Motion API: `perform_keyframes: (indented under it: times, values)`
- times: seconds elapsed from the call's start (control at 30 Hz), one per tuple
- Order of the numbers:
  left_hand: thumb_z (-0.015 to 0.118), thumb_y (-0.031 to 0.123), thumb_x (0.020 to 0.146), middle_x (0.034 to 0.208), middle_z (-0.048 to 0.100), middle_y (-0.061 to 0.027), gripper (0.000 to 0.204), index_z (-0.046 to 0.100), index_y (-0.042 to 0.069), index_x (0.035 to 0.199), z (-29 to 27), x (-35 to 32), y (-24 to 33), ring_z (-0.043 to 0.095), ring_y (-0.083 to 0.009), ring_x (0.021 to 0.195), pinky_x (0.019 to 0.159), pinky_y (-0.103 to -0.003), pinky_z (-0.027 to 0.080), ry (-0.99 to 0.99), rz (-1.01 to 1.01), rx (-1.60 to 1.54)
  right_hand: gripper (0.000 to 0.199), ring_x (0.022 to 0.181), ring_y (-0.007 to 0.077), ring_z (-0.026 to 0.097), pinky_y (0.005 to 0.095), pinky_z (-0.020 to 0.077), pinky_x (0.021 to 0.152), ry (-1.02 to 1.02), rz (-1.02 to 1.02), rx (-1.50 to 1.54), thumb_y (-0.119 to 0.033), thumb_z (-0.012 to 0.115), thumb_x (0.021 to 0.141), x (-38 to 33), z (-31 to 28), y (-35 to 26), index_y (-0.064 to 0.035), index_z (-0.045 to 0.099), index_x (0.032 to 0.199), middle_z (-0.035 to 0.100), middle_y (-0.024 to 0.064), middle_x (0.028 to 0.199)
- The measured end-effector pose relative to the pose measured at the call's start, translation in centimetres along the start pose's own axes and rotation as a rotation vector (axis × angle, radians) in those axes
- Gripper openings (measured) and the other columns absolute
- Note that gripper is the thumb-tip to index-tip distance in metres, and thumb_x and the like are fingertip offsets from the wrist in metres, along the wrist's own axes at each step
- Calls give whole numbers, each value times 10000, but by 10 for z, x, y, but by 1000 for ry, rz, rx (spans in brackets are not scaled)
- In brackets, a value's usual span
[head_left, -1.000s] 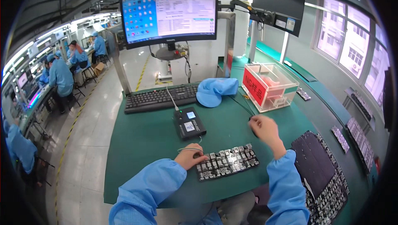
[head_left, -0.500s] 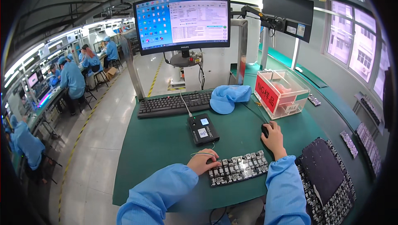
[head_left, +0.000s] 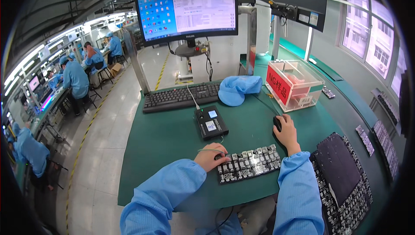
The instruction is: The person tests keyboard circuit boards by probing contacts and pressing keys while operating a computer mouse, setting tested boards aside and retrieving new ones from a stack.
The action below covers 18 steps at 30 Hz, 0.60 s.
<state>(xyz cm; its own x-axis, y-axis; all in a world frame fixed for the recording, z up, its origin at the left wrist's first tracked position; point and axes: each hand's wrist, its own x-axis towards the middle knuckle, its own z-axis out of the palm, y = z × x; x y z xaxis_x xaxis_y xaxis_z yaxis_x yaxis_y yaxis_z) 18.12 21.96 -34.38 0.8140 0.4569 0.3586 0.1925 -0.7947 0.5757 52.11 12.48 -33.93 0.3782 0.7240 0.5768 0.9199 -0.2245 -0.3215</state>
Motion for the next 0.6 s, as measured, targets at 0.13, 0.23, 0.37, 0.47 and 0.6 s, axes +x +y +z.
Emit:
perform_keyframes:
  times: [0.13, 0.23, 0.37, 0.47, 0.6]
  values:
    - [718, 248, 813, 968, 627, -65, 263, 594, 26, 746, -7, 6, 2, 564, -268, 952, 830, -359, 442, 16, 75, -33, 385, 1049, 362, 550, 443, 511, 830, 35, -32, 31, -212, 677, 782, 5, 0, 0, -121, 592, 1147, 511, 124, 1216]
    - [719, 269, 817, 964, 620, -57, 292, 597, 16, 736, -9, 9, 8, 568, -248, 942, 806, -347, 453, -17, -79, -66, 375, 1050, 356, 552, 441, 511, 828, 31, -25, 28, -210, 671, 791, 6, 0, 0, -120, 593, 1147, 514, 120, 1212]
    - [723, 275, 815, 966, 616, -55, 301, 598, 12, 736, -5, 6, 2, 568, -236, 934, 798, -339, 457, -12, -54, -54, 374, 1053, 345, 559, 429, 497, 854, 10, -1, 26, -201, 659, 811, 4, -1, -2, -123, 587, 1169, 520, 110, 1218]
    - [723, 271, 814, 969, 613, -54, 298, 601, 11, 735, -4, 4, -2, 565, -234, 931, 806, -335, 454, -10, -53, -68, 359, 1033, 344, 558, 436, 512, 821, 31, -33, 19, -212, 660, 808, 4, 2, -2, -122, 595, 1149, 520, 108, 1201]
    - [721, 265, 816, 966, 612, -52, 289, 607, 12, 738, -2, 5, 0, 561, -233, 936, 816, -332, 449, -9, -60, -83, 356, 1023, 343, 560, 437, 512, 817, 38, -34, 26, -210, 659, 810, 2, 0, 1, -123, 594, 1148, 523, 107, 1195]
